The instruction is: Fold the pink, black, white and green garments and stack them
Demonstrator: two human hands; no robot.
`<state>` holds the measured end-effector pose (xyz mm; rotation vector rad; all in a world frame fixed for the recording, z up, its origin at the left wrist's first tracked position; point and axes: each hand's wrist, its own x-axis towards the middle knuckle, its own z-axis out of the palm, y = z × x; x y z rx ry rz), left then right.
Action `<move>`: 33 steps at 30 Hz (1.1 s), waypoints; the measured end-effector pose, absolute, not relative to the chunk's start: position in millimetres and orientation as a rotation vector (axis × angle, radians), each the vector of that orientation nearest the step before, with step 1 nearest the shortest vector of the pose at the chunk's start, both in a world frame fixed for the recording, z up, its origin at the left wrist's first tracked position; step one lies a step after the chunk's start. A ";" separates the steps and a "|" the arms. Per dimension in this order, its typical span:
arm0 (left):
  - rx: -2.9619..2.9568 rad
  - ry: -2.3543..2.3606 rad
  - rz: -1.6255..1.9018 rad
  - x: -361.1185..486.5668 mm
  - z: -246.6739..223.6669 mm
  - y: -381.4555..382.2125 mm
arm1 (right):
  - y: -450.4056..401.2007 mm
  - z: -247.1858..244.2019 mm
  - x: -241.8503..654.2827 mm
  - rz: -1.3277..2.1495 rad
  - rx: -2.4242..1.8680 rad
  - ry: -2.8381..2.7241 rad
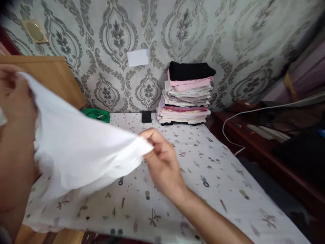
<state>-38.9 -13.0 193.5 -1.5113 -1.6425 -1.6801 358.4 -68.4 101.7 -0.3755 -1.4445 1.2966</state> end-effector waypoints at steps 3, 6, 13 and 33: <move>-1.939 -1.803 -1.514 -15.5 167.6 25.2 | -48.4 82.2 386.5 1.298 -0.768 -1.195; -2.251 -2.092 -1.376 2.3 106.7 52.0 | -24.0 30.7 425.2 1.241 -1.167 -1.038; -2.726 -2.238 -0.744 -5.6 13.1 36.6 | -31.1 -44.6 474.0 0.561 -1.544 -1.643; -2.239 -2.466 -0.919 -14.3 12.8 74.2 | 32.6 19.4 412.0 1.024 -0.974 -1.468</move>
